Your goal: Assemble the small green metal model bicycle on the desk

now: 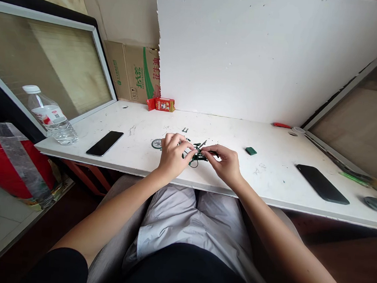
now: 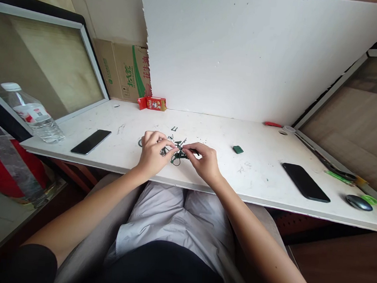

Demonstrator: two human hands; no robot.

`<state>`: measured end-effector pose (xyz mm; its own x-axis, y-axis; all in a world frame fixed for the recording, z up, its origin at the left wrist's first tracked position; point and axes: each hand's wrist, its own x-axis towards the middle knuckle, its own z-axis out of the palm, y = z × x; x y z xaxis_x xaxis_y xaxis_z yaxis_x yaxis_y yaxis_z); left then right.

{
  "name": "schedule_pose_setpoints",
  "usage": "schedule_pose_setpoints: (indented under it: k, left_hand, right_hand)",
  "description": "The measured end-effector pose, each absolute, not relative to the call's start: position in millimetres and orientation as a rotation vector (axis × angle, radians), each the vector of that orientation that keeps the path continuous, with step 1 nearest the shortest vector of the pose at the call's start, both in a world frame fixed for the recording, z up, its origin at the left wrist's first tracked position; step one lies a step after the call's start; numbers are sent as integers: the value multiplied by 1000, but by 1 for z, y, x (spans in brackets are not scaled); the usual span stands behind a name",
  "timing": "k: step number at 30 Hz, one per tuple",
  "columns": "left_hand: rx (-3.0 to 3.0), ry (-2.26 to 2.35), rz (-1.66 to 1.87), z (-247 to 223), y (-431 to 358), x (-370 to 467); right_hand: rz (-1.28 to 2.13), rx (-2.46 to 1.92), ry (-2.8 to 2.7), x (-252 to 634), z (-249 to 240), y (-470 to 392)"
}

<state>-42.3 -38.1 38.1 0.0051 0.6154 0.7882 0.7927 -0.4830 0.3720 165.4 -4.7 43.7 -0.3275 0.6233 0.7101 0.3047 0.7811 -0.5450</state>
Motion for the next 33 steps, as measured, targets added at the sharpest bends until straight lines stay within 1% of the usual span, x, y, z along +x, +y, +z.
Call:
schedule_pose_setpoints:
  k: [3, 5, 7, 10, 12, 18, 24, 28, 33]
  left_hand:
    - [-2192, -1468, -1363, 37, -44, -36]
    - [-2276, -1478, -1358, 37, -46, -32]
    - [-2354, -1522, -1477, 36, -47, -28]
    - [-2412, -1671, -1772, 36, -47, -26]
    - [-2413, -1743, -1883, 36, -47, -26]
    - [-2496, -1734, -1865, 38, -46, -25]
    - [-2477, -1810, -1838, 39, -44, -26]
    - [-2473, -1751, -1876, 39, -45, -25]
    - [-2470, -1699, -1905, 35, -45, -25]
  right_hand:
    - [341, -690, -1911, 164, 43, -5]
    - [303, -682, -1907, 163, 42, -5]
    - [273, -675, -1908, 162, 40, -6]
    - [228, -663, -1901, 161, 38, -7]
    - [182, -658, -1880, 161, 35, -9]
    - [145, -692, -1790, 159, 28, -12]
    - [34, -581, -1872, 162, 19, -8]
    - [-40, -493, -1886, 164, 16, -4]
    - [-67, -513, -1903, 166, 11, -1]
